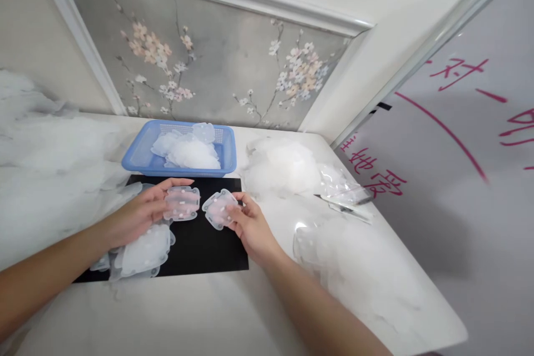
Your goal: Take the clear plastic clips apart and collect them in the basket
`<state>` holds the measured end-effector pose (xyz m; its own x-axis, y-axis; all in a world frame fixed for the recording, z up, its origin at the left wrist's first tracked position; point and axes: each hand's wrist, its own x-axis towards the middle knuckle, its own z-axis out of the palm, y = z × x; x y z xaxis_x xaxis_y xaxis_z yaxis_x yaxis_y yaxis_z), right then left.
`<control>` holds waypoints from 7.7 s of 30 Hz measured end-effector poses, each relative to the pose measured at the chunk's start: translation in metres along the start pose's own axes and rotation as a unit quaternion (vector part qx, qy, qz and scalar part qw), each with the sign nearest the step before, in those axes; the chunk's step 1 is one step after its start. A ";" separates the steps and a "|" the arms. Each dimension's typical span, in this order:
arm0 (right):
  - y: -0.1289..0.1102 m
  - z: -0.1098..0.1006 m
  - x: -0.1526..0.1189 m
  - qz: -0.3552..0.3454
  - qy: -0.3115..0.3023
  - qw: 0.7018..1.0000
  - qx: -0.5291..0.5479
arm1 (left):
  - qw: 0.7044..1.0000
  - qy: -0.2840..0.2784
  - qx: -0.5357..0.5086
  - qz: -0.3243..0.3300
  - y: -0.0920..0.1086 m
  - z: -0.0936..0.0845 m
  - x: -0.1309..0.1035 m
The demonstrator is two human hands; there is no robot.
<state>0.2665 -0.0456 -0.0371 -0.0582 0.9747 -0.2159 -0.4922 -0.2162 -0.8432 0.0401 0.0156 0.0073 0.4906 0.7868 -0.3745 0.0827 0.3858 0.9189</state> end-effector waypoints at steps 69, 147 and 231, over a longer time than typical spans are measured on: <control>-0.005 -0.003 0.026 -0.020 -0.008 0.998 -0.055 | 0.994 -0.005 -0.097 0.058 -0.009 -0.004 0.010; 0.016 0.006 0.009 -0.423 -0.093 0.747 -0.505 | 0.990 0.014 0.097 0.101 0.004 0.000 -0.013; 0.011 0.016 0.003 -0.326 -0.083 0.820 -0.463 | 0.893 -0.044 0.434 0.110 0.017 -0.010 -0.027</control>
<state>0.2472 -0.0446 -0.0387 -0.1999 0.8781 0.4348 0.3999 0.4782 -0.7819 0.0197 0.0054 0.0320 0.6412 0.7416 -0.1971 0.5979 -0.3219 0.7341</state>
